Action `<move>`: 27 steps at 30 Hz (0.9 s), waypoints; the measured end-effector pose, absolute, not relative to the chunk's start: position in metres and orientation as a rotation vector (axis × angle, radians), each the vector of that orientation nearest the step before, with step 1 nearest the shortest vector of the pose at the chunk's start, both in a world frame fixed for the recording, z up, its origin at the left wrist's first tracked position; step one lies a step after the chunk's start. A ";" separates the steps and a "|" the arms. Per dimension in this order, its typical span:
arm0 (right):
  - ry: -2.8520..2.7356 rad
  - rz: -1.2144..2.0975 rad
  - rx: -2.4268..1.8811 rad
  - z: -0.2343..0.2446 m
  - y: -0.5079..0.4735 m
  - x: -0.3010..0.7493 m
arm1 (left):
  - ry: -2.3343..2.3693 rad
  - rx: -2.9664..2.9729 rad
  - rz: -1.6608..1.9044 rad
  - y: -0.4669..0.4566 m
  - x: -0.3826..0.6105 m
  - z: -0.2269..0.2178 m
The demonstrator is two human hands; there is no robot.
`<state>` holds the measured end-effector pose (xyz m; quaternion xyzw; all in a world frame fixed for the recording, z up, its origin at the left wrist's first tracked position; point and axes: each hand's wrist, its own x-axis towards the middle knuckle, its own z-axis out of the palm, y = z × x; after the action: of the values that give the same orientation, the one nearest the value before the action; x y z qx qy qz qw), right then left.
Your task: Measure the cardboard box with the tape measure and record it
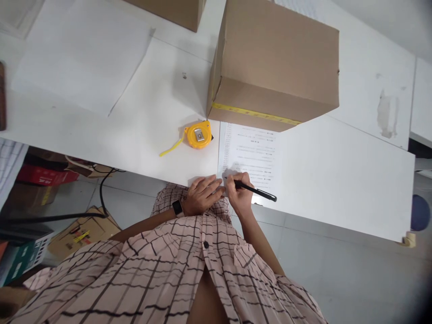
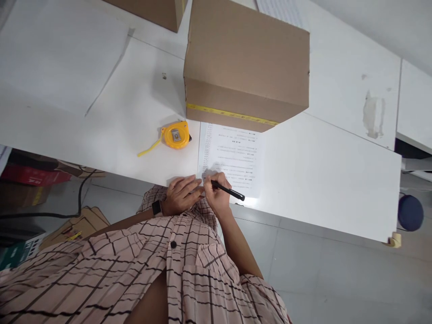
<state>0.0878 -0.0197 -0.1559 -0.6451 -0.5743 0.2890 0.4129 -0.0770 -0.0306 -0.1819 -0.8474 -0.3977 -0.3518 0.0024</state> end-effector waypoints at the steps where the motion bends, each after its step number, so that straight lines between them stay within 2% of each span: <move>1: -1.442 0.739 -1.617 -0.157 -0.020 0.088 | -1.252 -2.671 -1.105 -0.031 -0.077 -0.183; 27: -1.379 0.720 -1.642 -0.159 -0.021 0.087 | -1.285 -2.696 -1.046 -0.032 -0.078 -0.185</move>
<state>0.0873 -0.0206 -0.1590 -0.6568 -0.5518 0.2880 0.4257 -0.0776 -0.0317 -0.1847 -0.8519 -0.4062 -0.3304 -0.0114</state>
